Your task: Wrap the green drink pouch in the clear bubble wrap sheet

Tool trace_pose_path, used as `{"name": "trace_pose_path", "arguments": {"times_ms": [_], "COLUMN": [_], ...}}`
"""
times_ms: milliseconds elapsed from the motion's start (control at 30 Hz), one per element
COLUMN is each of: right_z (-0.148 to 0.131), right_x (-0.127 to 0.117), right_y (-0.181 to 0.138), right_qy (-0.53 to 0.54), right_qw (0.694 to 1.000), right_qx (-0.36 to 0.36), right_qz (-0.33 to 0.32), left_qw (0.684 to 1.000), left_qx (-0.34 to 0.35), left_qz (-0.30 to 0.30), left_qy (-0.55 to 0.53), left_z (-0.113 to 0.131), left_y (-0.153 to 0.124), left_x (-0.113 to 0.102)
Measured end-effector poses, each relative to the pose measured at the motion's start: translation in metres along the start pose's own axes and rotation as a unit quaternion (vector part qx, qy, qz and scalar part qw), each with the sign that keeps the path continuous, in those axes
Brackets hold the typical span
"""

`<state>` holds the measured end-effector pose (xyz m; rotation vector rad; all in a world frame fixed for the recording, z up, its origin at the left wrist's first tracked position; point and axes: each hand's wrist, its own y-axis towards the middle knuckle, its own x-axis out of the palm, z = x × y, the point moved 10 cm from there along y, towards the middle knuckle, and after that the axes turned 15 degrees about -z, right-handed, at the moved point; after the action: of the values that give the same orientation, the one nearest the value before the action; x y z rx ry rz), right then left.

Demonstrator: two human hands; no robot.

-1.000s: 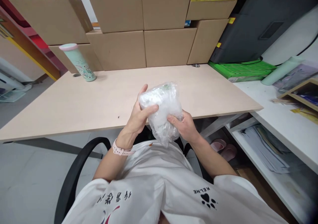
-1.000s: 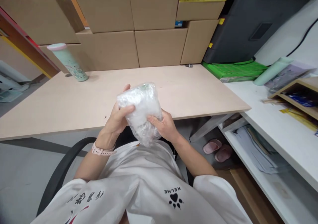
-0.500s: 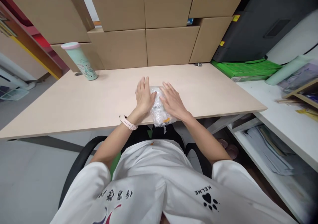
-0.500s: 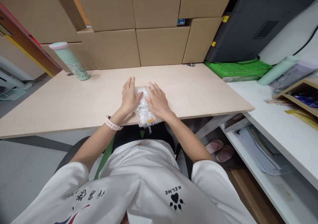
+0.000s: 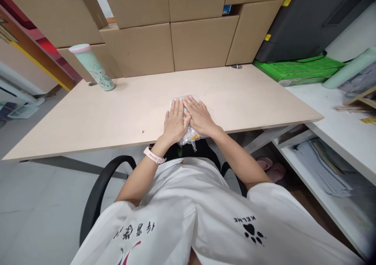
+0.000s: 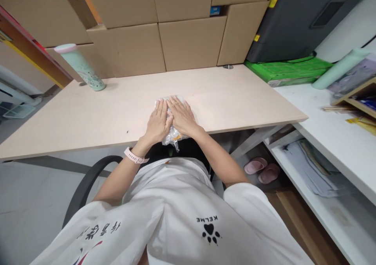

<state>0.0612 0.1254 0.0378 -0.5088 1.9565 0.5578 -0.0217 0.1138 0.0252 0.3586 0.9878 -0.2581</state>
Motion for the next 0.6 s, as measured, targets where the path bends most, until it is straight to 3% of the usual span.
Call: {"name": "trace_pose_path", "arguments": {"times_ms": [200,333,400,500,600], "right_z": [0.004,0.027,0.044,0.054,0.044], "right_x": [-0.004,-0.028,-0.031,-0.02,-0.026], "right_y": [-0.002,-0.033,-0.049,-0.048,-0.043], "right_qy": [0.052,0.135,0.179,0.229,0.276], "right_qw": [0.998,0.968,0.944,0.941,0.941], "right_qx": [-0.012,0.062,0.121,0.154,0.116], "right_qz": [0.038,0.2,0.248,0.194,0.157], "left_qw": [0.998,0.979,0.965,0.959,0.963], "left_qx": [0.041,-0.027,-0.08,-0.098,-0.044], "left_qz": [0.041,0.178,0.203,0.167,0.157], "left_qy": [-0.04,-0.093,-0.145,-0.205,-0.215], "left_z": [0.001,-0.021,-0.039,-0.049,-0.033], "left_y": [-0.006,-0.032,-0.038,-0.033,-0.028], "left_x": [-0.008,-0.032,-0.033,-0.023,-0.026]}}
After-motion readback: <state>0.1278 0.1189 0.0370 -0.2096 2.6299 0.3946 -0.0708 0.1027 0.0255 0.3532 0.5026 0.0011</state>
